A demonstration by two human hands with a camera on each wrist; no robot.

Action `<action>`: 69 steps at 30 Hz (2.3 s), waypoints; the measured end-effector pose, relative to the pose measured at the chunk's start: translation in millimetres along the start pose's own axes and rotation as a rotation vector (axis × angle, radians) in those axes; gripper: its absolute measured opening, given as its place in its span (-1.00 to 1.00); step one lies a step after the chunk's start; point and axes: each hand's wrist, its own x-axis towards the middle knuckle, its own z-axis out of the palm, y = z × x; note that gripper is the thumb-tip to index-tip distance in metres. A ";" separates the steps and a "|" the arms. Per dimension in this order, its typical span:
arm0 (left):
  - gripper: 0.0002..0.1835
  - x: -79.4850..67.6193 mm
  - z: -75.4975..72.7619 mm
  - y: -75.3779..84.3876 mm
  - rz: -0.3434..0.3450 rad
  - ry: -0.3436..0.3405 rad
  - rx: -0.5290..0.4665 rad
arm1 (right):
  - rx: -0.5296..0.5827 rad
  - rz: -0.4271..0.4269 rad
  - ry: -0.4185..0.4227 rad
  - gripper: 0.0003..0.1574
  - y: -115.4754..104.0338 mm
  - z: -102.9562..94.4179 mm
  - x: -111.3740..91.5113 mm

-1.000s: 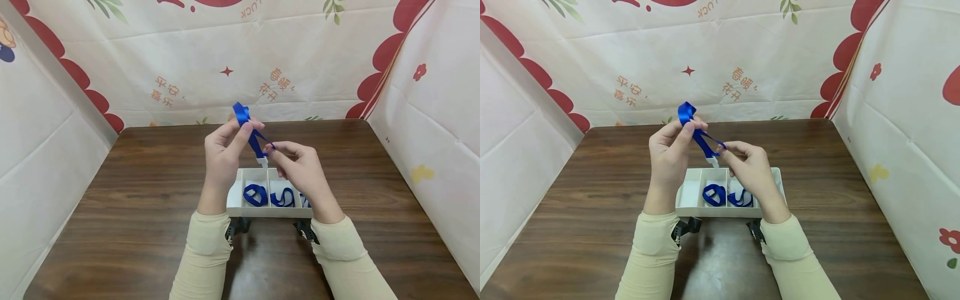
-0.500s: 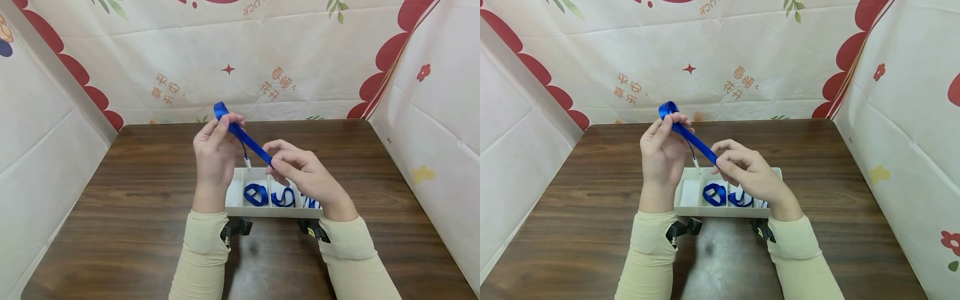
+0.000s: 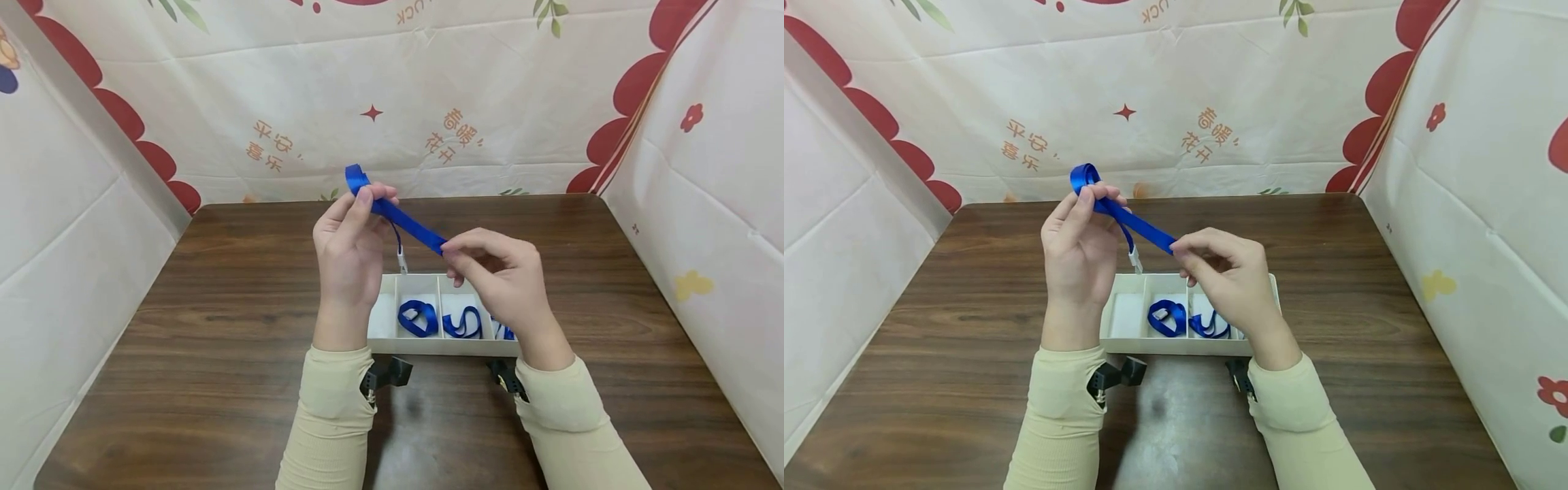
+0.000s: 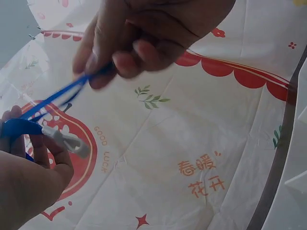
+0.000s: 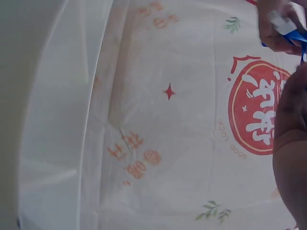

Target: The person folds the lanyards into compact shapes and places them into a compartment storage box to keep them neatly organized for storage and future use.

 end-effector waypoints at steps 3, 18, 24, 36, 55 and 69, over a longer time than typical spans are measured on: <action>-0.61 0.0 3.5 1.3 0.000 -0.006 0.020 | -0.181 -0.118 -0.058 -0.73 4.3 3.8 -0.3; -0.60 -2.0 16.7 1.8 0.071 -0.028 0.120 | -0.515 -0.260 0.053 -0.60 -4.8 41.1 0.0; -0.65 0.0 10.9 7.9 0.071 0.019 0.138 | -0.249 0.010 0.017 -0.76 -12.1 33.3 0.5; -0.74 8.9 -18.9 21.0 0.114 0.224 0.131 | -0.184 0.639 -0.311 -0.65 -23.4 -4.8 4.6; -0.22 -0.7 -42.3 36.6 -0.134 -0.138 0.401 | -0.357 0.705 -0.322 -0.69 -32.8 -10.9 6.4; -0.04 2.0 -48.2 37.7 -0.198 -0.125 0.363 | -0.347 0.636 -0.275 -0.79 -30.1 -6.0 5.4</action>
